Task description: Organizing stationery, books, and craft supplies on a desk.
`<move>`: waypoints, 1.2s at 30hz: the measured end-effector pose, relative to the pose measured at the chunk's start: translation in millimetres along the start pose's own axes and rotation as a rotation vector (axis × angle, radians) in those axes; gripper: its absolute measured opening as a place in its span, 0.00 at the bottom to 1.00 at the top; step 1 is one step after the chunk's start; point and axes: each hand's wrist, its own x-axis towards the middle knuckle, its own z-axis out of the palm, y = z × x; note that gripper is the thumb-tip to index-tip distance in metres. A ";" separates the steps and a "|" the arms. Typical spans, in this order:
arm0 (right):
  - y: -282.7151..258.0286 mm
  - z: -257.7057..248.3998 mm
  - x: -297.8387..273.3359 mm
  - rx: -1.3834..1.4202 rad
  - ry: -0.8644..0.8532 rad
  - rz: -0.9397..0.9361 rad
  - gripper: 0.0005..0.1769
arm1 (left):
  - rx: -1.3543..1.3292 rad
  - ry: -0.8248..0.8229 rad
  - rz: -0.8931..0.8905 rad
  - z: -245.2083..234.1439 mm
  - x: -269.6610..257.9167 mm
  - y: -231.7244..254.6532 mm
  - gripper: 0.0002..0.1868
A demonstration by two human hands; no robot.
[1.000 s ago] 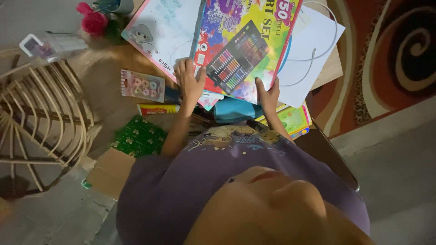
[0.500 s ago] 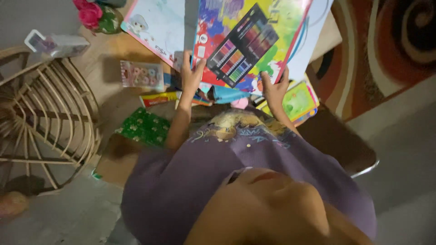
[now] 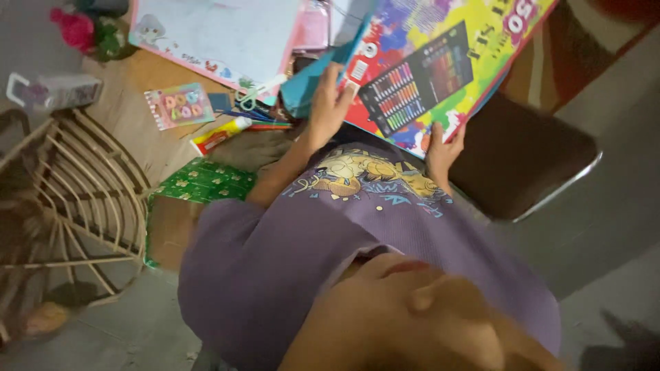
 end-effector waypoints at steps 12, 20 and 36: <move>119.9 -155.3 -41.8 -0.137 0.201 0.260 0.28 | 0.128 -0.340 -0.104 208.3 -85.2 -129.2 0.22; 222.9 -185.1 -21.4 -0.138 0.121 0.241 0.28 | 0.082 -0.378 -0.254 262.1 -105.9 -195.9 0.18; 374.7 -199.3 6.5 -0.415 0.029 0.340 0.40 | 0.405 -0.339 -0.387 319.0 -77.3 -234.6 0.30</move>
